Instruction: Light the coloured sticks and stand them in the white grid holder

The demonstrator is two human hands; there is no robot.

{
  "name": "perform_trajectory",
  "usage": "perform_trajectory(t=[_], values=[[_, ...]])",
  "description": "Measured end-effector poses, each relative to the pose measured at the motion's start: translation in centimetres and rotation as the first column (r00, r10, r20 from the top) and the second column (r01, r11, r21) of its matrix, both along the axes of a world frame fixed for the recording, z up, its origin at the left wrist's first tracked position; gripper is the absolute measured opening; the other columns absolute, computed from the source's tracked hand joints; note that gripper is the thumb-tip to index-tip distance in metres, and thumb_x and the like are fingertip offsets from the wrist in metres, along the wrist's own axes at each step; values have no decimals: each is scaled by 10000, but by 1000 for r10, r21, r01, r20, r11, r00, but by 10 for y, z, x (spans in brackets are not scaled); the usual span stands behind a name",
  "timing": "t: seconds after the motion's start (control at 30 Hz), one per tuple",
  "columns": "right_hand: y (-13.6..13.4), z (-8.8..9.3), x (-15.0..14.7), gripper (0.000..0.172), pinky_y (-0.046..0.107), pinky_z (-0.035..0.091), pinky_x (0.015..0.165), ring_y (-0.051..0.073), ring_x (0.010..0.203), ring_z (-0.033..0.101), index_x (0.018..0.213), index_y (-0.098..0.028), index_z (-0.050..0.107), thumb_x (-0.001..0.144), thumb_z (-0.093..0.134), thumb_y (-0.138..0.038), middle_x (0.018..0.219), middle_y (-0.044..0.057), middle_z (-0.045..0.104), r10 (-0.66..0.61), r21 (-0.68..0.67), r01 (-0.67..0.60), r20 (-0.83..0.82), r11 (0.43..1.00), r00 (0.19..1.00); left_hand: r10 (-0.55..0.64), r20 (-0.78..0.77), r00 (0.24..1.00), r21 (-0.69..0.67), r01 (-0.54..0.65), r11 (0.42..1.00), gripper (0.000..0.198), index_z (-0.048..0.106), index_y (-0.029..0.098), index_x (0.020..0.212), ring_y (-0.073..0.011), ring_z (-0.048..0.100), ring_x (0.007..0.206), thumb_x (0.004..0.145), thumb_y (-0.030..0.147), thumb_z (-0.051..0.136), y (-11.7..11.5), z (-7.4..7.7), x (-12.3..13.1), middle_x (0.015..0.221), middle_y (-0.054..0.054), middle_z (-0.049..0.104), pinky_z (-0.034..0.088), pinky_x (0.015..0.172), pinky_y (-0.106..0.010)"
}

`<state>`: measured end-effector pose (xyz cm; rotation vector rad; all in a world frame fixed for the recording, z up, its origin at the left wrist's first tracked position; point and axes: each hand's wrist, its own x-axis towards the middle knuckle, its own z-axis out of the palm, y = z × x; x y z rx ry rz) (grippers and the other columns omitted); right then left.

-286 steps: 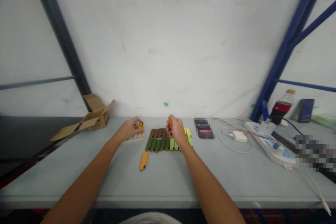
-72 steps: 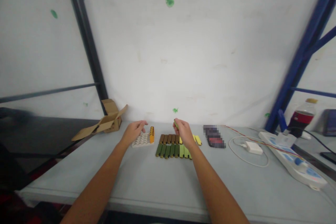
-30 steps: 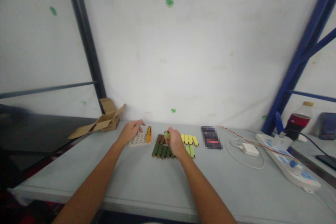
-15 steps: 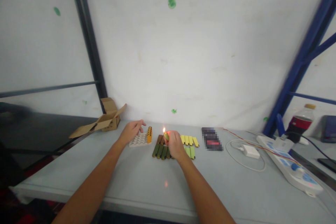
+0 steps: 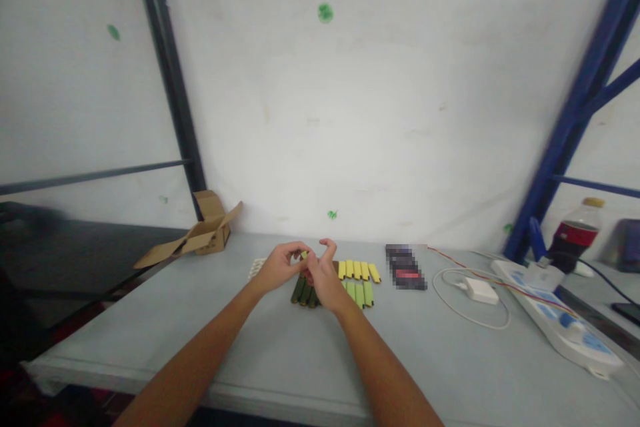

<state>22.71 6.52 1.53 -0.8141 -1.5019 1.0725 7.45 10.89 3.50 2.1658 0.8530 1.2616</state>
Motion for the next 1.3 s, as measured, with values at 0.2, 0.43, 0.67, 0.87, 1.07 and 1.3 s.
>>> perform_trajectory(t=[0.2,0.43,0.67,0.87,1.07,1.3], values=[[8,7,17,470,357,481,832,170,849,587,1289,-228,277,947,462,-491,1093,71,529,-260,251,223,124,942,958,407,474,781,-106,-408,907,368,728,135,932,-181,649,751,716,433,736,48,-5,-64,846,-63,737,505,720,-287],[21,10,39,334,336,477,760,177,780,577,1145,-206,471,971,406,-484,950,48,591,-444,287,406,78,868,893,563,107,819,-155,-546,823,283,732,162,736,-202,641,653,628,423,734,69,-33,-91,678,-49,717,475,640,-293],[14,26,51,297,303,459,676,173,713,556,1144,-219,466,962,444,-452,831,20,598,-441,294,417,20,860,897,469,-110,876,-84,-478,874,341,742,153,780,-199,613,654,657,469,699,61,-36,-79,667,-33,699,431,629,-292],[-13,24,100,228,308,469,710,176,740,582,1147,-218,520,931,491,-282,864,31,627,-401,364,302,237,881,885,463,-239,854,-18,-481,877,332,740,177,846,-201,602,650,718,470,653,62,-38,-79,692,-37,696,422,629,-292],[-27,-11,153,483,382,438,989,229,1097,598,1059,-170,660,734,379,52,1113,112,661,-181,304,-144,819,942,544,425,-285,859,40,-432,901,209,703,210,816,-212,630,713,752,378,596,59,-37,-73,722,-40,684,444,682,-286],[-27,-22,162,416,351,470,948,215,1019,610,1125,-174,662,852,401,1,1124,121,612,-201,294,-147,869,944,452,361,-327,874,1,-381,924,171,630,219,680,-208,608,677,746,369,582,59,-40,-73,671,-38,671,451,656,-281]])
